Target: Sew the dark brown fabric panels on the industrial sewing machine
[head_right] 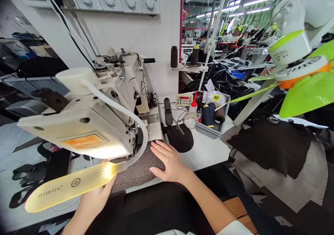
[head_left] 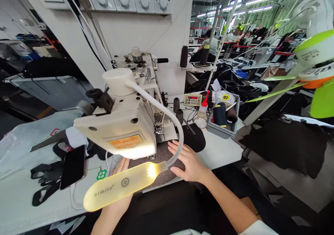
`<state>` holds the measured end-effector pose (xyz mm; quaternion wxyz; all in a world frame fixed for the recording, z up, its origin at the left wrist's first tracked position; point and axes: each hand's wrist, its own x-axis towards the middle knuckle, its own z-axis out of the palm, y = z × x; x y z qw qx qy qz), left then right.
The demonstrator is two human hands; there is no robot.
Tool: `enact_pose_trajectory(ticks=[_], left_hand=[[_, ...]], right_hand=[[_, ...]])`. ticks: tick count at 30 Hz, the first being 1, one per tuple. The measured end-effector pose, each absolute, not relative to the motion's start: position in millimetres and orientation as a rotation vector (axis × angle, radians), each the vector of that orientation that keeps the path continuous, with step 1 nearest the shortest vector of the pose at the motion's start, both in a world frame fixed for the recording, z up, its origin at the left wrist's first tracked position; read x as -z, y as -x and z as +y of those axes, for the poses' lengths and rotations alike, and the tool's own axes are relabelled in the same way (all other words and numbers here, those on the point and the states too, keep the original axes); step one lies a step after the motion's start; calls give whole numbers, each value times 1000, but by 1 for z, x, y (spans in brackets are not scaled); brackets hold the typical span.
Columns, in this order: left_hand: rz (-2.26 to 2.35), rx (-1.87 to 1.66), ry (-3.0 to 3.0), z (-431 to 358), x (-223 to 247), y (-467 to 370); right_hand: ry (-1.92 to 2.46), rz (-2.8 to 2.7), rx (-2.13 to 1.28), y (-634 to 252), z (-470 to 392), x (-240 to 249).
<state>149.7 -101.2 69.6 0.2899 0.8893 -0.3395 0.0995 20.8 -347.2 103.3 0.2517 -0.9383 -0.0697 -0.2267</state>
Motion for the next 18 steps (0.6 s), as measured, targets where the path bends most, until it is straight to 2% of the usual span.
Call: enact_pose_trajectory(ticks=[18], left_hand=[[-1001, -272, -2408, -90, -54, -160]], right_hand=[[2559, -154, 616, -20, -342, -105]])
